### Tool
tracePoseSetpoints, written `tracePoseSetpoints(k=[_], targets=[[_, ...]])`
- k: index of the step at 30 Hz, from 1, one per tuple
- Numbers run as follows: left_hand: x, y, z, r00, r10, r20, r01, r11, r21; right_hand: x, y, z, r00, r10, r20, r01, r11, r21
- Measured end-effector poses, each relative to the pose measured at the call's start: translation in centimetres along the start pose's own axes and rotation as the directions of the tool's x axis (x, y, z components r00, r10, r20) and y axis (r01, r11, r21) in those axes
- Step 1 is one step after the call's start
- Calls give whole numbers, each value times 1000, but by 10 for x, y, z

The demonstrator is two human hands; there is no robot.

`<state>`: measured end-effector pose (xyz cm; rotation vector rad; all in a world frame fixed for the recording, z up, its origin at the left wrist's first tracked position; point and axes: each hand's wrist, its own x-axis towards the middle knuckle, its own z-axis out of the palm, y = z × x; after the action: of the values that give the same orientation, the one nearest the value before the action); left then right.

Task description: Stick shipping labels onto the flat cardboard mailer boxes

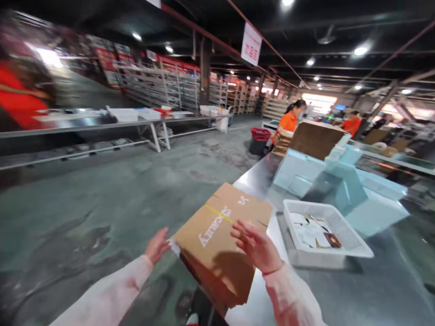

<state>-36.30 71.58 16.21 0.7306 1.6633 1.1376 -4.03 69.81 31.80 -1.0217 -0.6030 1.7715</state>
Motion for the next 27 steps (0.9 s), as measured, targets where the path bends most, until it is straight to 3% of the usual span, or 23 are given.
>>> tracePoseSetpoints(k=[1,2,3,4,5,6,8,10,12,15,18,22,27], targets=[[9,17,-8,997,47,-67,-46,999,20,-2,-3,-27,984,-163,-67,155,981,-112],[15,35,-11,987,110,-116,-106,993,42,-3,-2,-54,925,-341,-171,299,926,-229],[17,54,-11,971,194,-143,-185,980,73,-1,5,-80,828,-483,-284,382,857,-346],[17,72,-5,940,316,-130,-300,945,130,2,17,-103,730,-567,-382,395,806,-442],[12,88,5,890,452,-64,-433,879,199,7,35,-121,681,-586,-439,352,788,-506],[5,102,20,813,580,46,-570,778,266,14,56,-134,666,-579,-470,321,791,-521],[-14,120,55,599,721,349,-798,504,331,27,101,-145,689,-547,-475,297,811,-505],[-32,126,91,416,688,594,-908,282,309,37,138,-145,710,-580,-400,340,779,-526],[-41,122,118,325,613,720,-942,145,302,42,159,-144,707,-637,-306,388,712,-586],[-40,113,136,312,555,771,-933,25,360,41,163,-154,711,-669,-214,418,648,-636],[-35,110,135,298,541,786,-926,-34,375,40,152,-168,736,-666,-121,450,615,-647],[-36,112,133,293,549,783,-923,-52,382,46,140,-177,736,-676,-34,481,558,-676],[-40,116,135,302,544,782,-923,-38,383,64,134,-175,713,-698,-65,487,560,-671]])
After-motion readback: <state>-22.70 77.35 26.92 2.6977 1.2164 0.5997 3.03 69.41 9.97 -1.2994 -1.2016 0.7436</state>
